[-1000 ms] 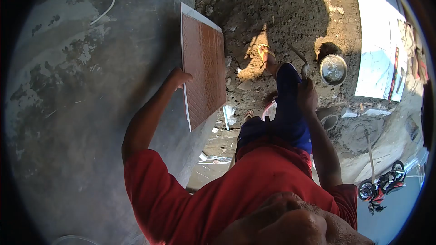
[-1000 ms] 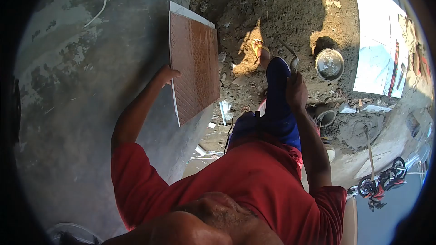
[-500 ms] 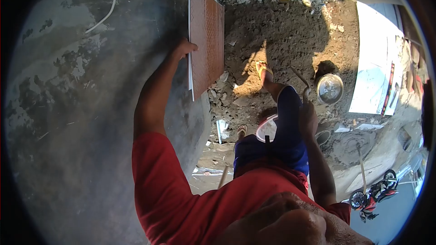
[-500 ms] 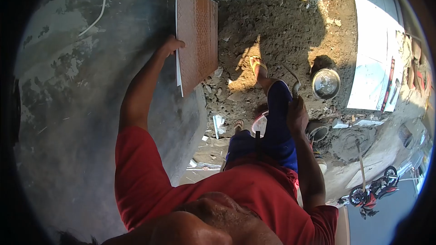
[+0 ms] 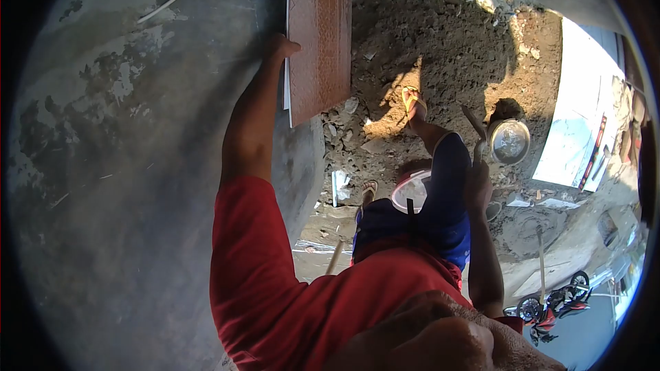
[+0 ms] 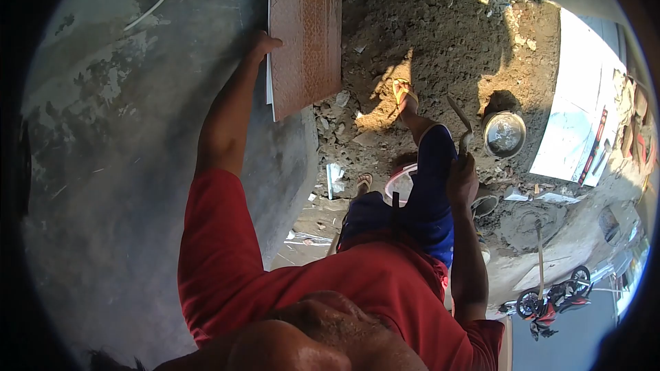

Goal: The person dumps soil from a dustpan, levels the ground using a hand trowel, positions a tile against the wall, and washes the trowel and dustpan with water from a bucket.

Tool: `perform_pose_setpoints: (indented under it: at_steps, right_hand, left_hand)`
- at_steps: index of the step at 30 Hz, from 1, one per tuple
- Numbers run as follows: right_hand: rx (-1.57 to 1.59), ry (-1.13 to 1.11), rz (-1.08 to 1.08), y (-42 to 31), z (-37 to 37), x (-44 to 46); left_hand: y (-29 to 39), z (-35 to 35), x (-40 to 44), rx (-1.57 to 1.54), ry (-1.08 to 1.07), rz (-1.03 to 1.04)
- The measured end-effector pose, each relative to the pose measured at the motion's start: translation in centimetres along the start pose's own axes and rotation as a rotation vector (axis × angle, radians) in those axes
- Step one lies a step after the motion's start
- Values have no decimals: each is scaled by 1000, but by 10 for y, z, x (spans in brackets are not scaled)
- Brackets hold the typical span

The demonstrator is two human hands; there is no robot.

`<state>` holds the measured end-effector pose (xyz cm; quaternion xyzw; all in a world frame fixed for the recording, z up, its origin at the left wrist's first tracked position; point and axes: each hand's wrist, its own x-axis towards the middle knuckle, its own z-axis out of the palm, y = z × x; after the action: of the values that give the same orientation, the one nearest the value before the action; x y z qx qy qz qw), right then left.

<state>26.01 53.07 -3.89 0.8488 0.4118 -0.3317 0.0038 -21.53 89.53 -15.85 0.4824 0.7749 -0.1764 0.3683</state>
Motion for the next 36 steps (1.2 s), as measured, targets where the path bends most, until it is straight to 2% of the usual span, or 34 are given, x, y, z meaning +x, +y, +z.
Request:
perform_pose_setpoints:
  at_steps: [2, 3, 5, 8, 10, 12, 14, 15, 17, 18, 19, 20, 24, 26, 27, 29, 31, 32, 33, 35, 36]
  right_hand:
    - [-17, 17, -28, 0, 3, -1]
    - [-24, 38, -50, 1, 5, -3]
    - [-37, 56, -70, 2, 6, -7]
    - [-13, 24, 13, 4, 10, -13]
    - [-36, 72, -81, 10, 16, -18]
    - [-35, 35, -76, 4, 13, -22]
    - [-42, -13, -68, 3, 14, -30]
    - [-39, -1, -16, 2, 17, -31]
    - [-38, 16, 35, -3, 20, -38]
    - [-42, -8, 76, -8, 18, -41]
    - [-52, -41, 119, -9, 16, -47]
    - [-57, -40, 118, -7, 17, -49]
    - [-36, -38, 100, -1, 28, -70]
    - [-7, -24, 84, 5, 36, -81]
    - [-9, -13, 71, 9, 41, -86]
    - [-18, -6, 59, 19, 48, -103]
    - [216, 15, 68, 27, 53, -124]
    - [214, 109, 3, 53, 71, -131]
    - [213, 114, -2, 69, 81, -146]
    - [734, 84, 125, 95, 90, -184]
    - [954, 123, 193, 82, 84, -219]
  left_hand:
    - [-3, 1, -13, 280, 321, 107]
    - [-6, 3, -20, 278, 324, 104]
    - [-14, 11, -31, 214, 594, 104]
    - [-25, 15, -38, 228, 694, 57]
    - [-25, 18, -38, 223, 696, 49]
    - [-24, 25, -43, 219, 679, 34]
    - [-26, 40, -43, 103, 947, 152]
    - [-29, 49, -38, 102, 934, 149]
    - [-31, 57, -38, 131, 1165, 344]
    - [-29, 54, -39, 124, 1166, 345]
    - [-30, 53, -43, 133, 1042, 281]
    - [-28, 48, -47, 140, 925, 221]
    - [-29, 36, -42, 150, 806, 187]
    - [-24, 31, -52, 77, 655, 138]
    - [-27, 34, -55, 72, 654, 134]
    - [-37, 46, -59, 152, 837, 360]
    - [-56, 90, -23, 7, 995, 684]
    - [-49, 83, -81, -162, 745, 602]
    - [-36, 79, -149, -325, 493, 519]
    - [-60, 142, -201, -553, 534, 442]
    - [-79, 184, -215, -642, 555, 351]
